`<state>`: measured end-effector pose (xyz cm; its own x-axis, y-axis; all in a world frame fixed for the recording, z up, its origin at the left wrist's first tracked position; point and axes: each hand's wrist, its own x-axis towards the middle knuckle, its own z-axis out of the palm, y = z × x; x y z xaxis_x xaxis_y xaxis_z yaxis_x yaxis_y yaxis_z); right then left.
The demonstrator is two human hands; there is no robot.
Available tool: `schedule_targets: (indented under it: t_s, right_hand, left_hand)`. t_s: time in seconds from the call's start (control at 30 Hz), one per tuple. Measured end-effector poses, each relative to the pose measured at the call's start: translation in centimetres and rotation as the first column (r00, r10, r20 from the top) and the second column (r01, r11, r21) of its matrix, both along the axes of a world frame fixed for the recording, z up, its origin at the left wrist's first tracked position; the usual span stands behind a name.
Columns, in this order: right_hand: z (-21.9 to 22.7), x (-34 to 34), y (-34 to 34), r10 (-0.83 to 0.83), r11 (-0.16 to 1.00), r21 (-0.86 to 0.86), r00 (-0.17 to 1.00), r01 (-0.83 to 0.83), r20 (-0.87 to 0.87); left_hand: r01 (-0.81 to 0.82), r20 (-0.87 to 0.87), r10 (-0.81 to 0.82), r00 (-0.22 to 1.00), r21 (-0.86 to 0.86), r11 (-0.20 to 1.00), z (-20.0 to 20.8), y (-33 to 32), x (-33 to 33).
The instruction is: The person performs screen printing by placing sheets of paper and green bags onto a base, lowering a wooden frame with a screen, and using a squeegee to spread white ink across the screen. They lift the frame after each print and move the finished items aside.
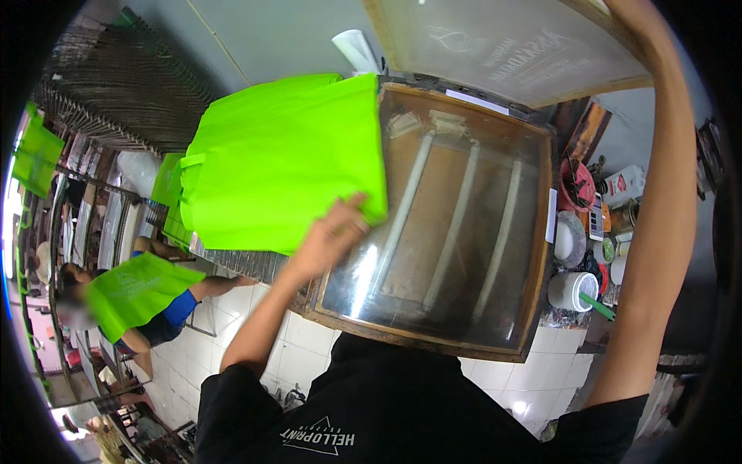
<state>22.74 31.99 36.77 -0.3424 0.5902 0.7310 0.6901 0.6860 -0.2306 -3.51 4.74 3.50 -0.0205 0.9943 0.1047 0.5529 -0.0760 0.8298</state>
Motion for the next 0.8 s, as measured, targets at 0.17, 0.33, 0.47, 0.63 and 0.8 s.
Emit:
schedule_targets:
  t_s: [0.17,0.33,0.47,0.63,0.8]
  right_hand:
    - [0.8,2.1,1.9,-0.071,0.991,0.120,0.995,0.062,0.067]
    - [1.5,1.9,0.6,-0.034,0.994,-0.101,0.993,0.045,0.113]
    - [1.6,2.5,1.3,-0.029,0.999,-0.012,0.991,0.031,0.131]
    - [1.5,3.5,1.8,-0.045,0.996,0.078,0.987,0.033,0.153]
    - [1.3,3.0,3.3,-0.080,0.986,0.164,0.969,0.043,0.232]
  left_hand:
    - [0.511,-0.233,-0.481,0.845,0.090,0.855,-5.8,-0.1,15.3]
    - [0.621,-0.130,-0.612,0.780,0.043,0.783,-4.8,0.4,24.8]
    - [0.379,-0.120,-0.361,0.925,0.207,0.902,-3.6,13.4,24.0]
    - [0.152,-0.559,-0.183,0.809,-0.101,0.983,-1.8,26.4,24.1]
    - [0.098,-0.548,-0.304,0.779,-0.372,0.923,-2.8,32.0,26.7]
